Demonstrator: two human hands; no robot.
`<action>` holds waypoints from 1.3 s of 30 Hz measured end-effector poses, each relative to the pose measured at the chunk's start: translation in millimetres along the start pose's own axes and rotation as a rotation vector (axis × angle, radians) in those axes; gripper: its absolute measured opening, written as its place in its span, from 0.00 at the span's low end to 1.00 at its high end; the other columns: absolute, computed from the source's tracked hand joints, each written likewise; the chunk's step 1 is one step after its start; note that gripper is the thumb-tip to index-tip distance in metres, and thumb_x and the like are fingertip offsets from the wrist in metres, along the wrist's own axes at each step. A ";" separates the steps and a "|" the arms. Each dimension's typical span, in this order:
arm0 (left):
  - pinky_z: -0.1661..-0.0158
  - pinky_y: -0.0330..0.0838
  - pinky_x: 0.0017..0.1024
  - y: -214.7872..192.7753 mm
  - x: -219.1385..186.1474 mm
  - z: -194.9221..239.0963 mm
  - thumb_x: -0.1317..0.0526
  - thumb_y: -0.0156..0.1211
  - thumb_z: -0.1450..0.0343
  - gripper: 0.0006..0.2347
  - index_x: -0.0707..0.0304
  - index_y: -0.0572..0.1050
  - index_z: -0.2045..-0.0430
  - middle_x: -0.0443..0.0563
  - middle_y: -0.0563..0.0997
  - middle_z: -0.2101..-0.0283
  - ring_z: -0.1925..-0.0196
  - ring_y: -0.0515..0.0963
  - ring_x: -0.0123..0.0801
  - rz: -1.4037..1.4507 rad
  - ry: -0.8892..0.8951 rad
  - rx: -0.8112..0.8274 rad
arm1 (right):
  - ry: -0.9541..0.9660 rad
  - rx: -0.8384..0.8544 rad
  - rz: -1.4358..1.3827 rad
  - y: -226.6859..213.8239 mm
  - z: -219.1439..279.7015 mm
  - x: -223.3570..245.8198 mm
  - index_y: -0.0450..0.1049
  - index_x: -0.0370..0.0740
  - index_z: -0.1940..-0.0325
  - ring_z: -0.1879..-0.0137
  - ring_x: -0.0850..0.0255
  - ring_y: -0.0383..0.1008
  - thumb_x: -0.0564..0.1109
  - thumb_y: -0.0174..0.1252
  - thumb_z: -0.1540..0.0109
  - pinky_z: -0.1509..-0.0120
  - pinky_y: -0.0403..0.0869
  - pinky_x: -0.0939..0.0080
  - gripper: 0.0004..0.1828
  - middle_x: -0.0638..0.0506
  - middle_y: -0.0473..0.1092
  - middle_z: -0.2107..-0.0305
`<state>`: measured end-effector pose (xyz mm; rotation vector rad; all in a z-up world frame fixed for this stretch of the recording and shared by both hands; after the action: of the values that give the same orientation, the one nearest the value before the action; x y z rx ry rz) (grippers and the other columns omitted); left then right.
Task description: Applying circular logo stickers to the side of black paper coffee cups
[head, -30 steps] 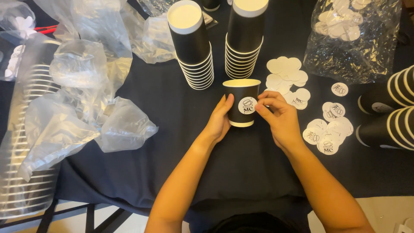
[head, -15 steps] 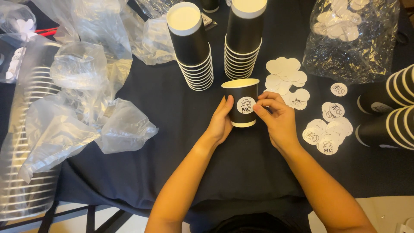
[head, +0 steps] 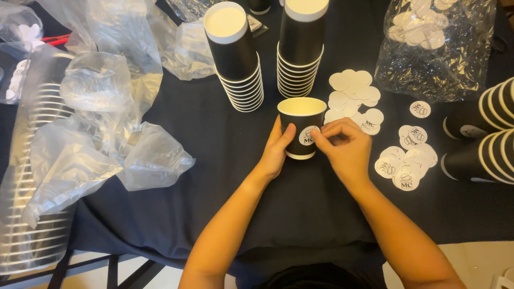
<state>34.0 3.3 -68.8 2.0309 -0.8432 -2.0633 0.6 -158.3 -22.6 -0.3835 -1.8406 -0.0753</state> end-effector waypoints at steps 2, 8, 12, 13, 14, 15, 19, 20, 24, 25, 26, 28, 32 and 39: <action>0.26 0.52 0.50 -5.0 6.3 -2.2 0.51 0.51 0.19 0.30 0.60 0.49 0.22 0.64 0.56 0.23 0.21 0.53 0.48 -0.046 0.029 0.018 | -0.026 -0.004 0.021 -4.7 -3.9 0.1 0.76 0.31 0.71 0.59 0.59 0.81 0.40 0.80 0.42 0.56 0.81 0.66 0.17 0.46 0.71 0.69; 0.25 0.50 0.51 9.8 20.1 9.1 0.50 0.46 0.18 0.29 0.63 0.49 0.22 0.62 0.55 0.22 0.21 0.53 0.48 0.132 0.022 0.052 | -0.085 0.106 -0.112 4.4 -0.5 -15.7 0.51 0.41 0.38 0.47 0.54 0.73 0.47 0.53 0.29 0.39 0.75 0.50 0.22 0.41 0.62 0.49; 0.26 0.50 0.52 14.2 14.5 11.8 0.49 0.45 0.18 0.29 0.62 0.49 0.22 0.62 0.55 0.22 0.21 0.54 0.49 0.176 0.036 0.060 | -0.227 0.136 -0.092 9.1 4.1 -7.0 0.44 0.40 0.31 0.38 0.53 0.66 0.44 0.36 0.24 0.32 0.68 0.49 0.19 0.43 0.55 0.43; 0.26 0.50 0.52 13.0 11.7 9.9 0.49 0.45 0.18 0.29 0.62 0.49 0.22 0.62 0.55 0.22 0.21 0.54 0.49 0.176 0.034 0.060 | -0.226 0.136 -0.092 11.3 5.2 -8.2 0.44 0.40 0.31 0.38 0.53 0.66 0.44 0.36 0.24 0.32 0.68 0.49 0.19 0.43 0.55 0.43; 0.25 0.48 0.52 12.5 8.5 8.1 0.51 0.48 0.19 0.31 0.63 0.46 0.22 0.64 0.52 0.21 0.20 0.51 0.48 0.039 0.091 0.080 | -0.218 0.134 -0.094 13.2 6.1 -9.3 0.41 0.40 0.27 0.35 0.52 0.64 0.51 0.39 0.24 0.30 0.67 0.48 0.26 0.42 0.54 0.39; 0.24 0.46 0.51 12.0 5.3 6.3 0.53 0.51 0.19 0.33 0.64 0.44 0.21 0.65 0.49 0.21 0.20 0.48 0.48 -0.099 0.147 0.101 | -0.210 0.133 -0.097 15.1 7.1 -10.3 0.38 0.41 0.23 0.32 0.50 0.63 0.58 0.42 0.24 0.28 0.65 0.46 0.33 0.40 0.54 0.35; 0.24 0.44 0.51 18.1 3.9 10.1 0.54 0.49 0.18 0.32 0.65 0.42 0.22 0.65 0.48 0.20 0.19 0.46 0.48 -0.097 0.145 0.093 | -0.222 0.151 -0.084 16.7 8.5 -10.5 0.32 0.39 0.18 0.29 0.51 0.59 0.59 0.44 0.24 0.24 0.62 0.44 0.41 0.37 0.55 0.32; 0.24 0.46 0.50 18.9 5.2 10.0 0.53 0.49 0.18 0.32 0.64 0.43 0.22 0.63 0.49 0.20 0.20 0.49 0.47 0.009 0.121 0.065 | -0.252 0.210 -0.007 16.0 8.5 -13.9 0.34 0.37 0.18 0.24 0.46 0.52 0.54 0.55 0.30 0.20 0.54 0.42 0.48 0.35 0.49 0.30; 0.25 0.50 0.52 5.3 9.4 6.7 0.52 0.46 0.18 0.30 0.63 0.47 0.22 0.63 0.53 0.21 0.21 0.54 0.50 0.237 0.058 0.038 | -0.273 0.432 0.001 10.9 5.7 -9.3 0.37 0.36 0.17 0.16 0.45 0.36 0.46 0.60 0.32 0.15 0.36 0.41 0.48 0.38 0.38 0.25; 0.25 0.50 0.52 5.7 6.4 8.4 0.52 0.46 0.18 0.30 0.63 0.47 0.22 0.63 0.53 0.21 0.21 0.54 0.50 0.237 0.056 0.036 | -0.270 0.432 0.000 9.0 5.9 -7.4 0.37 0.36 0.17 0.16 0.45 0.36 0.46 0.60 0.32 0.15 0.36 0.41 0.48 0.38 0.38 0.25; 0.26 0.52 0.52 6.6 3.1 8.6 0.52 0.47 0.19 0.30 0.63 0.47 0.22 0.63 0.53 0.21 0.22 0.55 0.50 0.236 0.054 0.059 | -0.246 0.477 -0.091 7.0 4.9 -5.2 0.38 0.36 0.18 0.16 0.47 0.34 0.43 0.56 0.31 0.15 0.35 0.42 0.45 0.39 0.36 0.24; 0.27 0.53 0.52 4.8 0.9 8.3 0.51 0.47 0.19 0.31 0.62 0.46 0.22 0.64 0.53 0.21 0.22 0.57 0.51 0.235 0.051 0.083 | -0.221 0.519 -0.182 3.5 2.4 2.1 0.39 0.36 0.18 0.16 0.48 0.33 0.40 0.53 0.30 0.15 0.34 0.42 0.41 0.39 0.34 0.23; 0.26 0.50 0.54 -2.0 10.1 4.8 0.51 0.51 0.21 0.34 0.62 0.44 0.21 0.63 0.50 0.21 0.21 0.52 0.51 0.186 0.069 0.118 | -0.190 0.518 -0.310 -1.9 -1.4 8.9 0.48 0.39 0.21 0.16 0.55 0.38 0.37 0.51 0.31 0.16 0.42 0.48 0.35 0.45 0.41 0.23; 0.23 0.41 0.49 -6.5 2.0 2.3 0.47 0.57 0.22 0.35 0.57 0.48 0.21 0.51 0.49 0.22 0.19 0.44 0.39 -0.246 0.193 0.195 | -0.218 0.221 -0.009 -16.4 -13.0 17.0 0.48 0.39 0.27 0.22 0.45 0.58 0.40 0.81 0.49 0.19 0.58 0.42 0.58 0.38 0.55 0.30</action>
<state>33.5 8.5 -73.8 2.5045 -0.8244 -1.9189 3.4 -173.1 -0.3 -0.2348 -2.0411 0.1689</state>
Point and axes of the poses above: each hand's wrist, its own z-axis away from the middle knuckle, its own y-axis out of the palm, x = y × z, the point moved 1 cm from there along -z, towards the middle knuckle
